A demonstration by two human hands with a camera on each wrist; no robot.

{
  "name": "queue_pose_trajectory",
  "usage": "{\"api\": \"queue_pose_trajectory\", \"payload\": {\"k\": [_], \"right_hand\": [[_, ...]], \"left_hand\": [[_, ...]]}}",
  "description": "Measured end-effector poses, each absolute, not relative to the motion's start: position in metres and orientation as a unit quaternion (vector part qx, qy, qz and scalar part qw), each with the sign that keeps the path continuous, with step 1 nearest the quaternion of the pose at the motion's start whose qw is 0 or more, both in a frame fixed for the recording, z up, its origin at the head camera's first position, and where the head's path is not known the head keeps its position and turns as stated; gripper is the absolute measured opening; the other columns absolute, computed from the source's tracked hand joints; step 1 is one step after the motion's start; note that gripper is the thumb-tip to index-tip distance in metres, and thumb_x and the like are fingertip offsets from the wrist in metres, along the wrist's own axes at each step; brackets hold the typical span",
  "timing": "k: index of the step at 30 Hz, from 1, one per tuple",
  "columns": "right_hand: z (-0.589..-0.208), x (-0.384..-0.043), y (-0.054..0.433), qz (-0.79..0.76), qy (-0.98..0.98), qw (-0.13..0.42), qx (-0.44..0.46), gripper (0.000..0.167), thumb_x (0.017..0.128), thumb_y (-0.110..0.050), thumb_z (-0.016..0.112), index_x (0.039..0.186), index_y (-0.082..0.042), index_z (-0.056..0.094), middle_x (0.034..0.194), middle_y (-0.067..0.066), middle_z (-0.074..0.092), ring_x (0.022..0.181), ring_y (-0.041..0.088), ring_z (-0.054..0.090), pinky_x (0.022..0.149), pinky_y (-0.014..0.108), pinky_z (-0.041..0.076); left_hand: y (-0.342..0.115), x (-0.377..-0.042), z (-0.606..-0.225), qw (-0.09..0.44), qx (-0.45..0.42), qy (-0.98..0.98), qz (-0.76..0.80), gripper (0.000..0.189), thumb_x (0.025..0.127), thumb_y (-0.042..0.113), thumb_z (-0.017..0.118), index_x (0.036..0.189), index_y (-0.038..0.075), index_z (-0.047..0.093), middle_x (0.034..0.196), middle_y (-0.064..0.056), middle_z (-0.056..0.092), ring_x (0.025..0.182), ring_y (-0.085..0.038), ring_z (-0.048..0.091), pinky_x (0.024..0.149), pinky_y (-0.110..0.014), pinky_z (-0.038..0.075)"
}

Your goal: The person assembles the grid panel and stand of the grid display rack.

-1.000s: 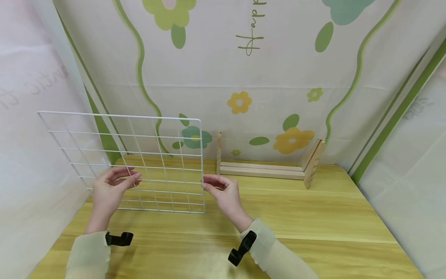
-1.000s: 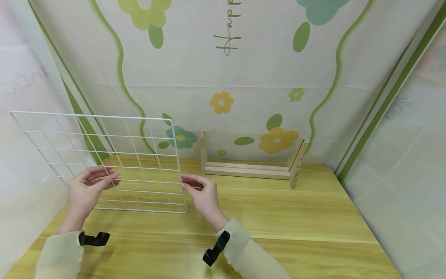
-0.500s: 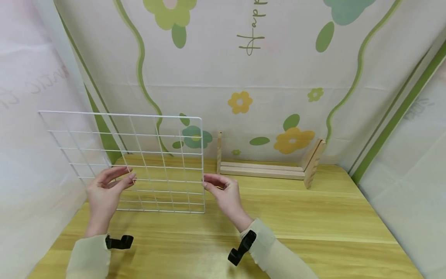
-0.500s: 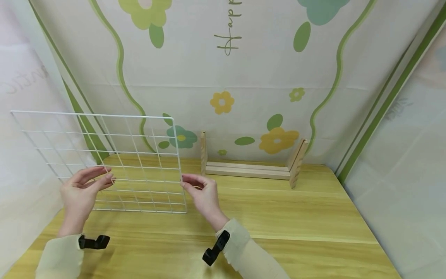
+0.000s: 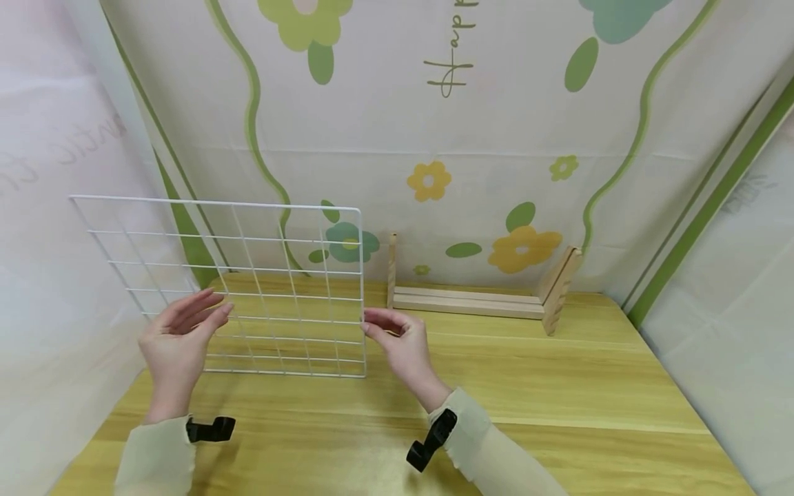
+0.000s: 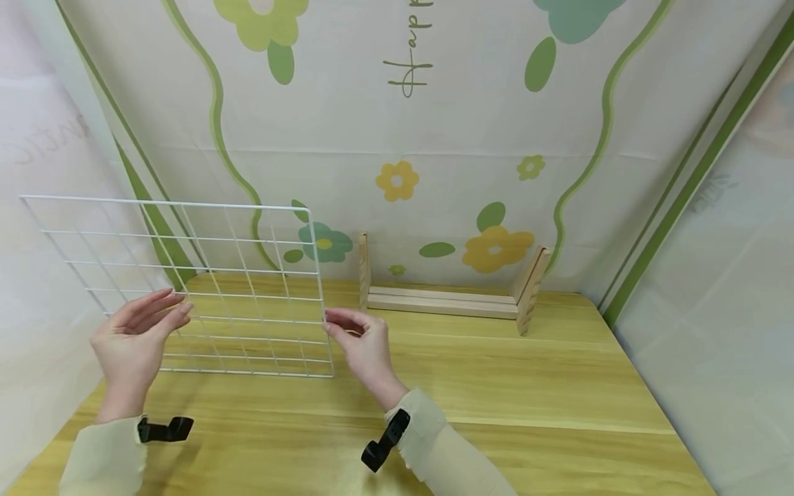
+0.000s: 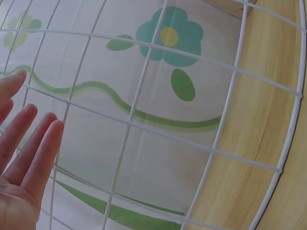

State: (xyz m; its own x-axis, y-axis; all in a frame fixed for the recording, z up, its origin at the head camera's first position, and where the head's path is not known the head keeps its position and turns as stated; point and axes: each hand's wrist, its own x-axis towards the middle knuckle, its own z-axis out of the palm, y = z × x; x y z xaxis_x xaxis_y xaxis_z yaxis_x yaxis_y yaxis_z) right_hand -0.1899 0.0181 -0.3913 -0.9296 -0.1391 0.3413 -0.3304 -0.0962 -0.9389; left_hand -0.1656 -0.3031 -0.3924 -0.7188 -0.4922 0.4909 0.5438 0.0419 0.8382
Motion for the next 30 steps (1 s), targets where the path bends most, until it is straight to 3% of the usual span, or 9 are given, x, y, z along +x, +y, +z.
{"api": "queue_pose_trajectory", "payload": {"k": [5, 11, 23, 30], "right_hand": [[-0.392, -0.190, 0.018, 0.719, -0.668, 0.066, 0.180, 0.019, 0.089, 0.005, 0.076, 0.108, 0.006, 0.075, 0.104, 0.015, 0.075, 0.090, 0.013, 0.071, 0.078, 0.024, 0.059], [-0.393, -0.189, 0.018, 0.723, -0.665, 0.065, 0.179, 0.019, 0.089, 0.006, 0.075, 0.108, 0.006, 0.075, 0.104, 0.015, 0.075, 0.090, 0.014, 0.071, 0.079, 0.025, 0.059], [-0.393, -0.190, 0.019, 0.720, -0.667, 0.064, 0.182, 0.019, 0.089, 0.005, 0.076, 0.108, 0.007, 0.075, 0.105, 0.016, 0.075, 0.091, 0.013, 0.071, 0.079, 0.024, 0.059], [-0.417, -0.206, 0.017, 0.724, -0.665, 0.065, 0.171, 0.022, 0.088, 0.002, 0.079, 0.110, 0.003, 0.076, 0.106, 0.014, 0.075, 0.092, 0.015, 0.071, 0.078, 0.025, 0.060]], "left_hand": [[-0.302, -0.166, -0.390, 0.357, -0.014, -0.673, -0.648, 0.047, 0.077, -0.012, 0.084, 0.122, -0.005, 0.070, 0.101, -0.010, 0.077, 0.083, -0.012, 0.075, 0.073, -0.021, 0.059], [-0.297, -0.168, -0.387, 0.334, 0.008, -0.691, -0.641, 0.043, 0.080, -0.008, 0.084, 0.121, -0.001, 0.073, 0.097, -0.006, 0.077, 0.084, -0.009, 0.074, 0.074, -0.017, 0.058], [-0.311, -0.177, -0.385, 0.270, -0.006, -0.670, -0.692, 0.029, 0.086, -0.004, 0.080, 0.114, -0.007, 0.071, 0.095, -0.005, 0.077, 0.078, -0.014, 0.075, 0.073, -0.025, 0.060], [-0.314, -0.181, -0.385, 0.259, -0.016, -0.689, -0.677, 0.031, 0.088, 0.002, 0.080, 0.114, -0.010, 0.070, 0.094, -0.004, 0.077, 0.075, -0.014, 0.075, 0.071, -0.024, 0.060]]}}
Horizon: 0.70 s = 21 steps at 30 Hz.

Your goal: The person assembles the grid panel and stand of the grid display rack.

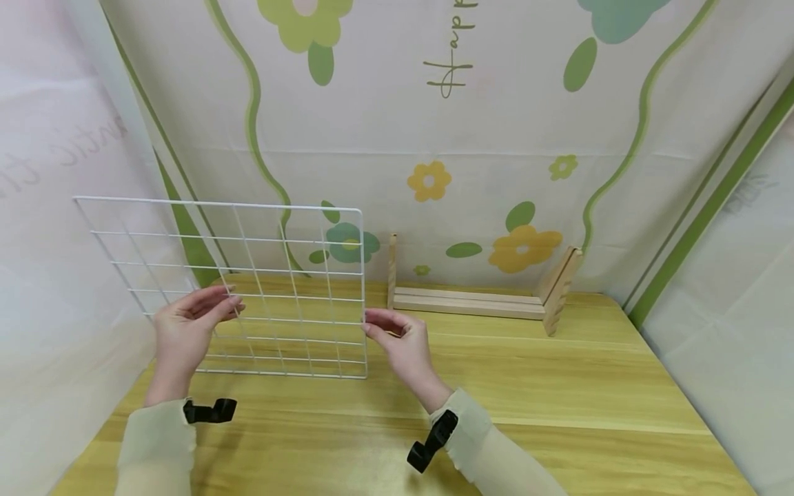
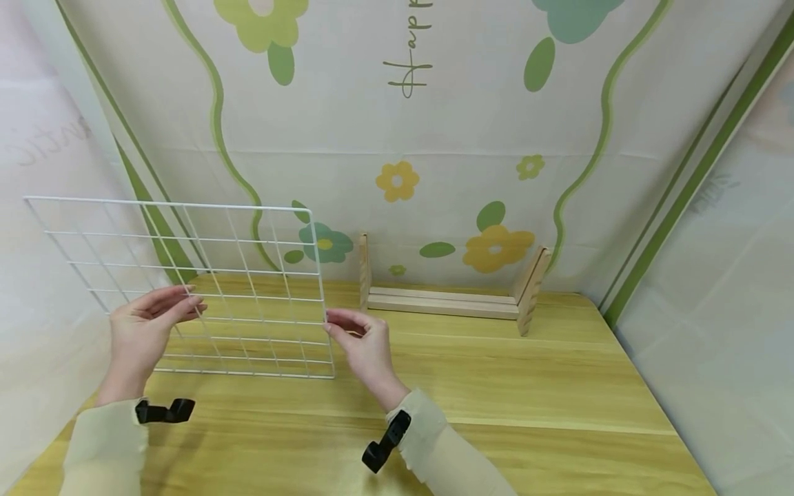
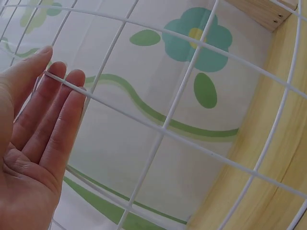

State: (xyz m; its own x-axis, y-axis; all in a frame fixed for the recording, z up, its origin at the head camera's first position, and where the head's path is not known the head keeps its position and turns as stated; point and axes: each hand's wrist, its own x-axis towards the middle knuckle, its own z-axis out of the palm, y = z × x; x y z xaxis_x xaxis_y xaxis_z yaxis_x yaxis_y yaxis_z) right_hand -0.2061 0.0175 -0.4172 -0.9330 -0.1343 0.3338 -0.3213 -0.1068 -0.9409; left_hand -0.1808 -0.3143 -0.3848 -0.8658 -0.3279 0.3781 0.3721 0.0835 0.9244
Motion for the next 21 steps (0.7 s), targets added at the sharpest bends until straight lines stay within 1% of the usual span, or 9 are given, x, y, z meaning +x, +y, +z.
{"api": "queue_pose_trajectory", "payload": {"k": [7, 14, 17, 21], "right_hand": [[-0.418, -0.206, 0.019, 0.721, -0.664, 0.073, 0.186, 0.020, 0.088, -0.005, 0.081, 0.108, -0.002, 0.078, 0.103, 0.010, 0.076, 0.092, 0.019, 0.072, 0.078, 0.027, 0.060], [-0.422, -0.207, 0.025, 0.716, -0.669, 0.056, 0.193, 0.023, 0.087, -0.006, 0.082, 0.109, -0.004, 0.078, 0.104, 0.008, 0.076, 0.093, 0.023, 0.073, 0.081, 0.031, 0.061], [-0.424, -0.208, 0.030, 0.724, -0.662, 0.036, 0.192, 0.028, 0.084, -0.004, 0.084, 0.112, -0.002, 0.077, 0.106, 0.012, 0.075, 0.097, 0.027, 0.073, 0.082, 0.033, 0.061], [-0.426, -0.209, 0.039, 0.735, -0.653, 0.022, 0.182, 0.035, 0.083, -0.003, 0.085, 0.115, 0.004, 0.073, 0.111, 0.022, 0.072, 0.101, 0.031, 0.072, 0.083, 0.033, 0.061]], "left_hand": [[-0.313, -0.184, -0.385, 0.270, -0.035, -0.674, -0.687, 0.027, 0.087, -0.004, 0.079, 0.109, -0.016, 0.069, 0.092, -0.005, 0.077, 0.072, -0.015, 0.075, 0.069, -0.026, 0.061], [-0.312, -0.184, -0.385, 0.279, -0.053, -0.653, -0.703, 0.022, 0.086, -0.010, 0.077, 0.103, -0.019, 0.068, 0.089, -0.008, 0.077, 0.071, -0.017, 0.075, 0.069, -0.028, 0.061], [-0.312, -0.184, -0.384, 0.279, -0.058, -0.650, -0.705, 0.021, 0.086, -0.010, 0.077, 0.103, -0.019, 0.068, 0.089, -0.008, 0.077, 0.071, -0.018, 0.075, 0.069, -0.028, 0.061], [-0.312, -0.185, -0.384, 0.278, -0.062, -0.649, -0.705, 0.022, 0.087, -0.010, 0.076, 0.103, -0.020, 0.066, 0.090, -0.008, 0.077, 0.072, -0.018, 0.075, 0.069, -0.028, 0.061]]}}
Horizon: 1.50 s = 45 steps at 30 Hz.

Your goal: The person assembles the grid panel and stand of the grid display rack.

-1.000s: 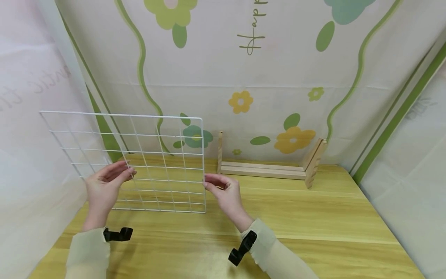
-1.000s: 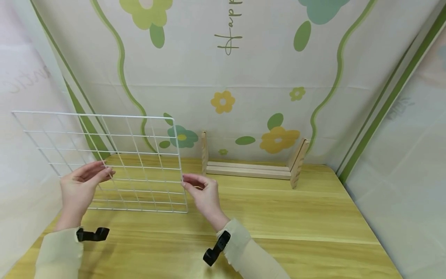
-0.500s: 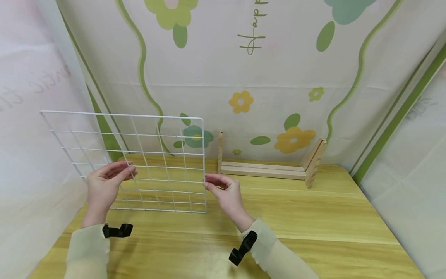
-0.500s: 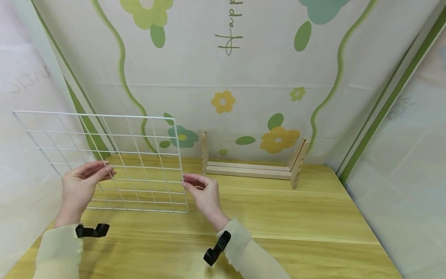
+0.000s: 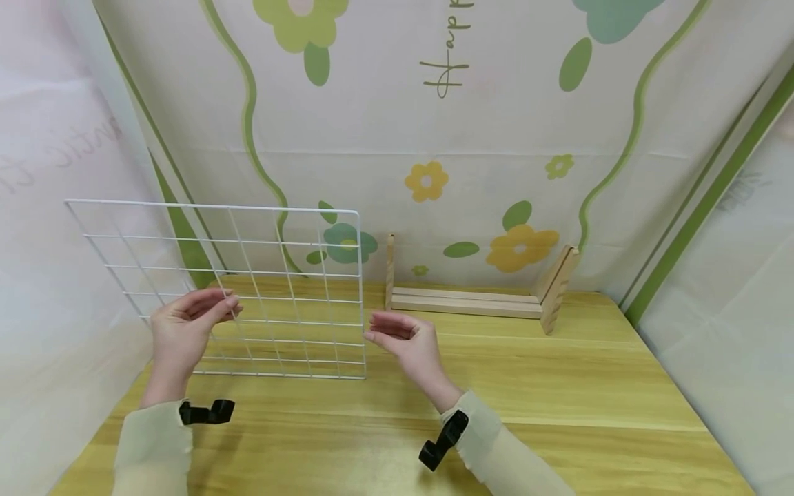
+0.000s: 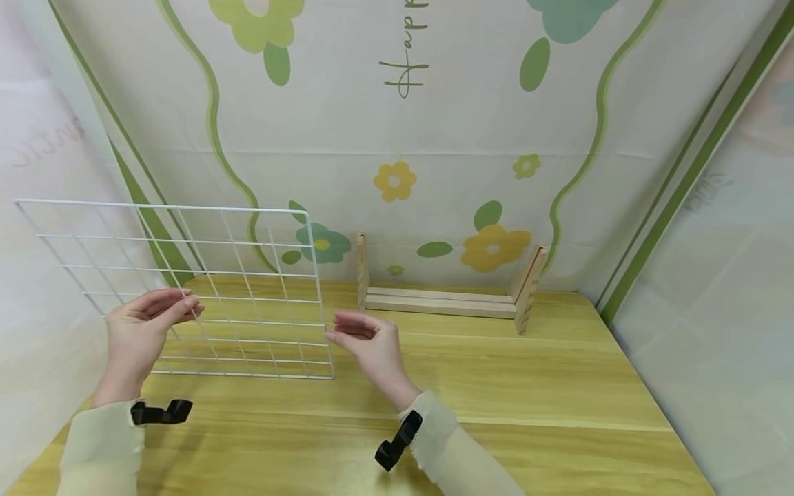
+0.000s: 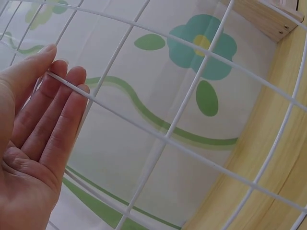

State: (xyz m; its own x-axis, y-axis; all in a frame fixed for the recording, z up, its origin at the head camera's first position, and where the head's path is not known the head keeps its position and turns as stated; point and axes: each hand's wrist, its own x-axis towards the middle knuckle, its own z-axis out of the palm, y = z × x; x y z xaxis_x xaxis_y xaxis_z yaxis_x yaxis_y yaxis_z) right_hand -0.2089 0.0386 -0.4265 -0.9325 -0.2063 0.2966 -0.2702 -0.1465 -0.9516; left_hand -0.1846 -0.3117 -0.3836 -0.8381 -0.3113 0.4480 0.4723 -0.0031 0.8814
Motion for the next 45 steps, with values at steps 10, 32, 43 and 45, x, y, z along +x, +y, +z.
{"api": "queue_pose_trajectory", "payload": {"k": [10, 32, 43, 45], "right_hand": [[-0.436, -0.218, 0.071, 0.730, -0.664, 0.041, 0.155, 0.037, 0.083, -0.003, 0.085, 0.117, 0.006, 0.072, 0.114, 0.021, 0.072, 0.108, 0.039, 0.069, 0.085, 0.031, 0.060], [-0.462, -0.229, 0.191, 0.697, -0.712, 0.078, 0.039, 0.048, 0.083, -0.012, 0.087, 0.125, 0.002, 0.069, 0.125, 0.019, 0.068, 0.118, 0.035, 0.064, 0.089, 0.028, 0.057], [-0.477, -0.220, 0.234, 0.687, -0.721, 0.089, -0.008, 0.053, 0.085, -0.012, 0.085, 0.130, 0.006, 0.065, 0.126, 0.017, 0.068, 0.108, 0.017, 0.070, 0.089, 0.024, 0.056], [-0.477, -0.217, 0.243, 0.686, -0.721, 0.090, -0.016, 0.054, 0.086, -0.014, 0.085, 0.131, 0.006, 0.063, 0.126, 0.014, 0.069, 0.106, 0.012, 0.070, 0.089, 0.023, 0.056]], "left_hand": [[-0.311, -0.183, -0.383, 0.270, -0.068, -0.649, -0.708, 0.023, 0.088, -0.009, 0.076, 0.103, -0.022, 0.064, 0.090, -0.009, 0.077, 0.073, -0.018, 0.075, 0.072, -0.029, 0.061], [-0.313, -0.179, -0.385, 0.259, -0.076, -0.650, -0.710, 0.024, 0.088, -0.007, 0.076, 0.105, -0.020, 0.065, 0.092, -0.011, 0.076, 0.077, -0.019, 0.076, 0.073, -0.031, 0.061], [-0.311, -0.179, -0.384, 0.262, -0.082, -0.642, -0.716, 0.024, 0.088, -0.008, 0.075, 0.104, -0.022, 0.063, 0.093, -0.011, 0.076, 0.076, -0.020, 0.076, 0.073, -0.032, 0.061], [-0.311, -0.180, -0.384, 0.262, -0.081, -0.644, -0.714, 0.023, 0.088, -0.008, 0.075, 0.104, -0.021, 0.064, 0.094, -0.011, 0.076, 0.076, -0.020, 0.076, 0.073, -0.031, 0.061]]}}
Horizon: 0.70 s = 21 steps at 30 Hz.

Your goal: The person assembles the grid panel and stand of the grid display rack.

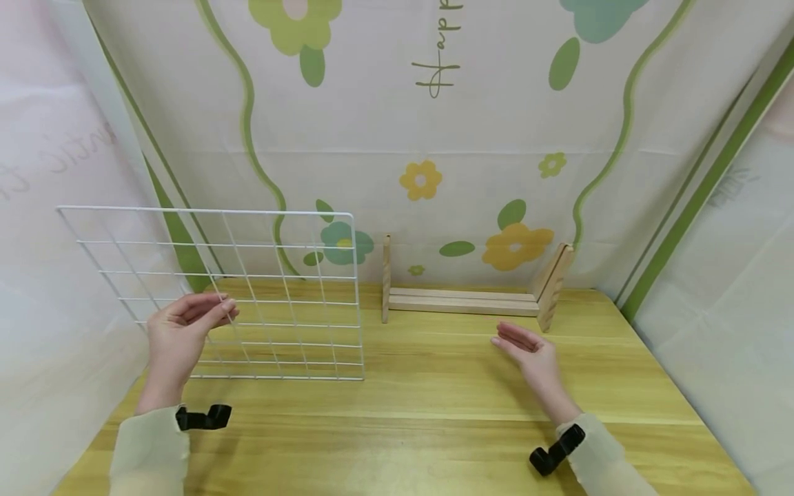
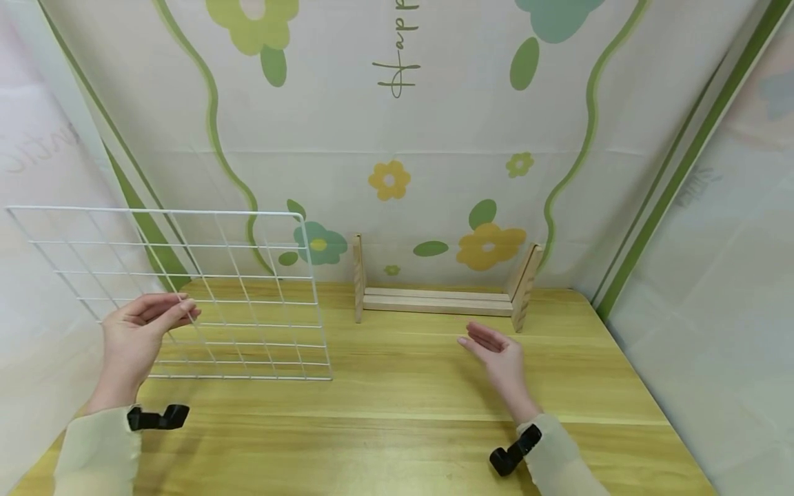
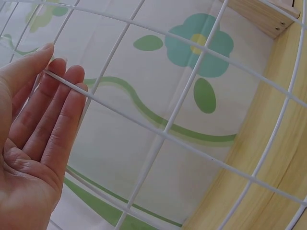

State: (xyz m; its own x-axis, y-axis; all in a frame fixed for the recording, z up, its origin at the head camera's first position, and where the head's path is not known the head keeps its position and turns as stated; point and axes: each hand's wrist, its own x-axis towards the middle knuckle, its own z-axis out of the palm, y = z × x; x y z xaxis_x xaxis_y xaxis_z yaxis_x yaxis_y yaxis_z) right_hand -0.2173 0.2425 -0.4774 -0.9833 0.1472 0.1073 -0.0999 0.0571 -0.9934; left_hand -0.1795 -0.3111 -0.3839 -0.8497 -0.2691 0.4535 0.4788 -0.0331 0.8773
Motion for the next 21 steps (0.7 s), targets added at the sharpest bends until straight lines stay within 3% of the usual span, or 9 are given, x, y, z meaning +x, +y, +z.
{"api": "queue_pose_trajectory", "payload": {"k": [6, 14, 21], "right_hand": [[-0.473, -0.212, 0.264, 0.680, -0.723, 0.111, -0.055, 0.056, 0.085, -0.016, 0.086, 0.132, 0.005, 0.064, 0.121, 0.005, 0.072, 0.100, 0.003, 0.069, 0.087, 0.018, 0.055], [-0.466, -0.213, 0.292, 0.708, -0.691, 0.127, -0.072, 0.055, 0.085, -0.015, 0.086, 0.133, 0.002, 0.064, 0.120, 0.001, 0.073, 0.101, 0.003, 0.069, 0.088, 0.015, 0.053], [-0.449, -0.219, 0.313, 0.746, -0.637, 0.172, -0.095, 0.053, 0.084, -0.008, 0.085, 0.132, 0.001, 0.065, 0.113, -0.001, 0.075, 0.097, 0.002, 0.071, 0.087, 0.012, 0.051]], "left_hand": [[-0.312, -0.179, -0.384, 0.260, -0.078, -0.650, -0.710, 0.022, 0.088, -0.007, 0.075, 0.103, -0.020, 0.065, 0.094, -0.011, 0.076, 0.077, -0.019, 0.075, 0.073, -0.031, 0.061], [-0.311, -0.177, -0.382, 0.260, -0.079, -0.651, -0.709, 0.022, 0.089, -0.007, 0.075, 0.103, -0.020, 0.064, 0.094, -0.011, 0.076, 0.077, -0.019, 0.075, 0.073, -0.031, 0.061], [-0.311, -0.177, -0.383, 0.259, -0.079, -0.651, -0.709, 0.021, 0.089, -0.007, 0.075, 0.102, -0.020, 0.065, 0.093, -0.010, 0.076, 0.077, -0.018, 0.075, 0.074, -0.030, 0.060]]}}
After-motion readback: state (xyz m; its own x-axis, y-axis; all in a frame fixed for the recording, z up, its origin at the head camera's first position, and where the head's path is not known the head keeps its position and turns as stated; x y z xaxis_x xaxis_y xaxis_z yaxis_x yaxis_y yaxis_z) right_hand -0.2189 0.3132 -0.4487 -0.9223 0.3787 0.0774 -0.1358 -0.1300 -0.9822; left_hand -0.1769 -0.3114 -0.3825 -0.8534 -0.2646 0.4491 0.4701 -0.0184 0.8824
